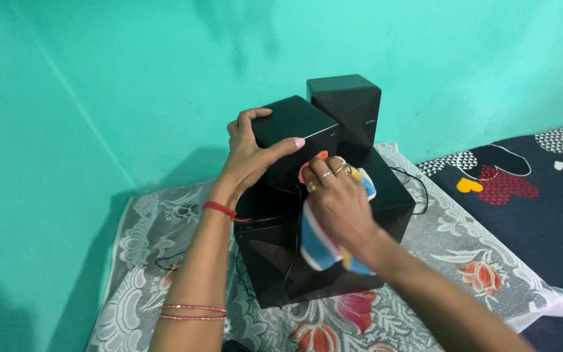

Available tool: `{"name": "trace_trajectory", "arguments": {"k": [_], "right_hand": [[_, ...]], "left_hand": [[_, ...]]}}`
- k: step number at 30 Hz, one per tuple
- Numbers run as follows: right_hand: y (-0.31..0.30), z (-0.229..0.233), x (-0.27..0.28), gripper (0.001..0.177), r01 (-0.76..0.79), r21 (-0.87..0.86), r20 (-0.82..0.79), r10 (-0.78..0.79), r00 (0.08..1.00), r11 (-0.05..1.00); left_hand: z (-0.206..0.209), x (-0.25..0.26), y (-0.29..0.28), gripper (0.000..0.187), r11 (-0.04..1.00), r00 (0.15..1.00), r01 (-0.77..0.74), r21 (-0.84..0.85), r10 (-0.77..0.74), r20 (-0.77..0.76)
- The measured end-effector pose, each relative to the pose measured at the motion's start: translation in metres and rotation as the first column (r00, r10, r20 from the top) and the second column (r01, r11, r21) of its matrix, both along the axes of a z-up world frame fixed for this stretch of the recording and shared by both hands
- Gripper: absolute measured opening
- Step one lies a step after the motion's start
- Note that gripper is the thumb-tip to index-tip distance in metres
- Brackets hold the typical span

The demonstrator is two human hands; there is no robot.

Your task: The person wipes the surfaces of two black speakers and a central subwoofer with a multicolored cloth, then wipes a remote control. The person places the remote between the speakers on the subwoofer.

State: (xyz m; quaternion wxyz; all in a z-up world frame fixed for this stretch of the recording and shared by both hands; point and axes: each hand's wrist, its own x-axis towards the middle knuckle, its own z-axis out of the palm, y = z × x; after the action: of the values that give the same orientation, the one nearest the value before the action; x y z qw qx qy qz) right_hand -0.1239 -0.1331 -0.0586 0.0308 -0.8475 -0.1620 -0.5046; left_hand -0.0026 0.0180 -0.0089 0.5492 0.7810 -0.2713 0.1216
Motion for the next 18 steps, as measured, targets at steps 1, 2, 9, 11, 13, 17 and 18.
{"name": "trace_trajectory", "arguments": {"k": [1,2,9,11,13,17,18], "right_hand": [[0.008,-0.005,0.001,0.037,-0.008,0.144,-0.02,0.011,1.0,0.99],[0.013,-0.008,0.004,0.033,-0.042,0.258,-0.007,0.045,0.999,0.965],[0.007,-0.022,0.027,0.021,-0.244,0.815,-0.005,0.427,0.904,0.525],[-0.01,-0.023,0.026,0.021,-0.289,0.787,-0.081,0.556,0.827,0.544],[-0.033,-0.016,0.021,0.019,-0.323,0.677,-0.258,0.624,0.738,0.661],[-0.057,-0.005,0.016,0.024,-0.35,0.522,-0.188,0.506,0.842,0.778],[-0.061,-0.004,0.019,0.019,-0.311,0.671,-0.131,0.52,0.844,0.673]], "left_hand": [[-0.001,0.0,0.0,0.101,1.0,1.0,-0.01,-0.013,0.01,-0.011],[-0.001,0.001,0.0,0.101,1.0,1.0,-0.003,-0.014,0.003,-0.016],[-0.008,0.022,-0.001,0.095,0.994,0.994,0.105,-0.043,-0.106,-0.003],[-0.007,0.028,0.002,0.094,0.986,0.986,0.162,-0.045,-0.163,-0.025],[0.0,0.033,0.007,0.094,0.973,0.972,0.227,-0.044,-0.229,-0.052],[0.018,0.036,0.021,0.114,0.953,0.935,0.298,0.055,-0.28,-0.218],[0.019,0.035,0.027,0.118,0.944,0.92,0.328,0.023,-0.313,-0.235]]}}
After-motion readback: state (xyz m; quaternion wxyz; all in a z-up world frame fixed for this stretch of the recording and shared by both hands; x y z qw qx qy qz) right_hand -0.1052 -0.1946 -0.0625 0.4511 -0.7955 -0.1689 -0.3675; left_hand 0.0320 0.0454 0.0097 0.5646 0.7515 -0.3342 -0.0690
